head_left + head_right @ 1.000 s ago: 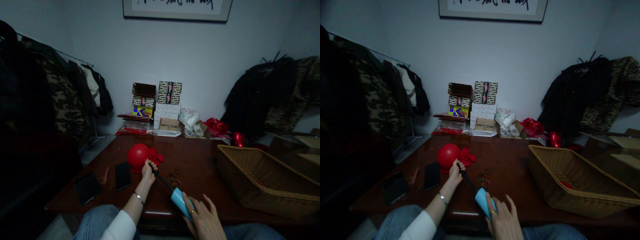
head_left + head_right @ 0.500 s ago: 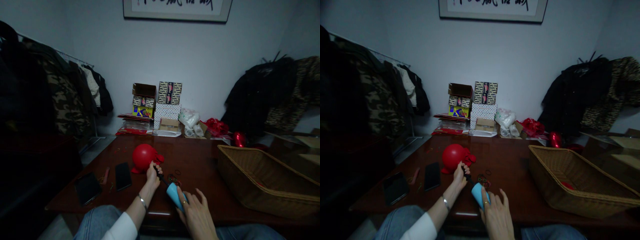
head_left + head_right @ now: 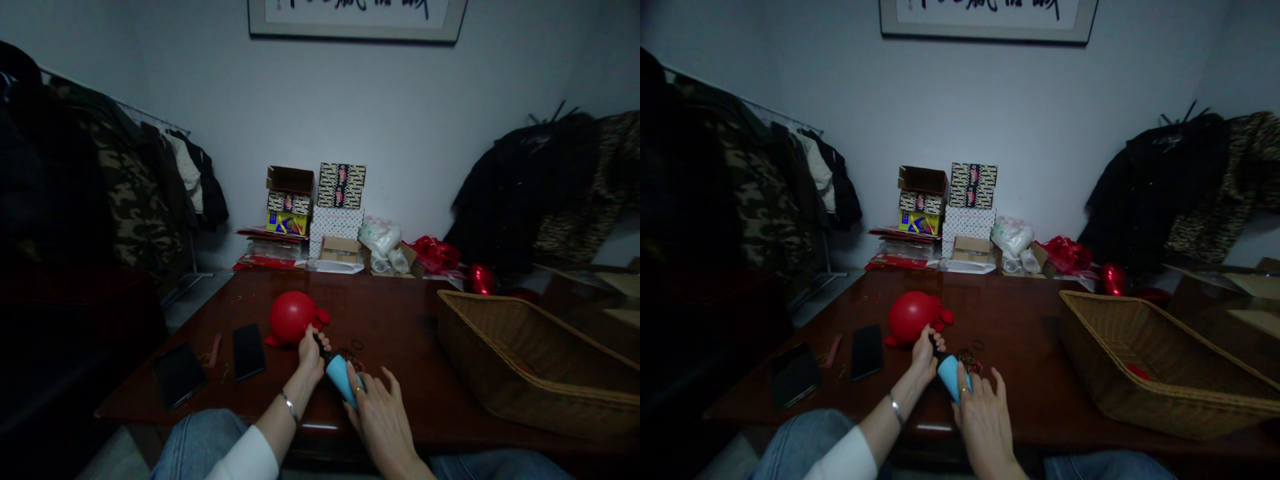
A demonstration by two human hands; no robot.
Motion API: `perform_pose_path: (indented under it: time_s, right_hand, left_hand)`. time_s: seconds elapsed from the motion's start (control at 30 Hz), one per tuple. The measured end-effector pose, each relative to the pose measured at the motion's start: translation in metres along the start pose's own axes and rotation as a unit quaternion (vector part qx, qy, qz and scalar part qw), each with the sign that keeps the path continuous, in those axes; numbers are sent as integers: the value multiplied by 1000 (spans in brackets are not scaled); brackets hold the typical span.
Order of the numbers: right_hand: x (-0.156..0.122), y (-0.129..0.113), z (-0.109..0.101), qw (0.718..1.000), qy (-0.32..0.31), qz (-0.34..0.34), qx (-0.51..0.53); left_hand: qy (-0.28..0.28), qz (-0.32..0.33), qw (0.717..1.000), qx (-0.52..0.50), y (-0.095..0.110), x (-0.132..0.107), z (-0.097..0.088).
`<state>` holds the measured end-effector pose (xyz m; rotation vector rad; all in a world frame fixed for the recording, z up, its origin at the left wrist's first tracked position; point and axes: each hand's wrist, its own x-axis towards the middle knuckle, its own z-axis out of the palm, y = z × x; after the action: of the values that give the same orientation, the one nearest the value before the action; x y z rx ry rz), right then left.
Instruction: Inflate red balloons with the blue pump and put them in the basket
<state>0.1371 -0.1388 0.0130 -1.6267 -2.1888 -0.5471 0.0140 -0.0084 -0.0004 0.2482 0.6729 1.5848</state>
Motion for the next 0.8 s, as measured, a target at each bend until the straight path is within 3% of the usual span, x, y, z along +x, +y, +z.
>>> perform_pose_path:
  time_s: [0.27, 0.57, 0.8]
  right_hand:
    - [-16, 9, 3, 999, 15, -17, 30]
    - [-44, 35, -3, 993, 92, -69, 18]
    - [-41, 32, -5, 995, 81, -51, 12]
  left_hand:
    - [-3, 4, 1000, -2, 11, 7, -1]
    - [3, 14, 1000, -16, 28, 23, -7]
    - [-6, 9, 1000, -26, 23, 18, -6]
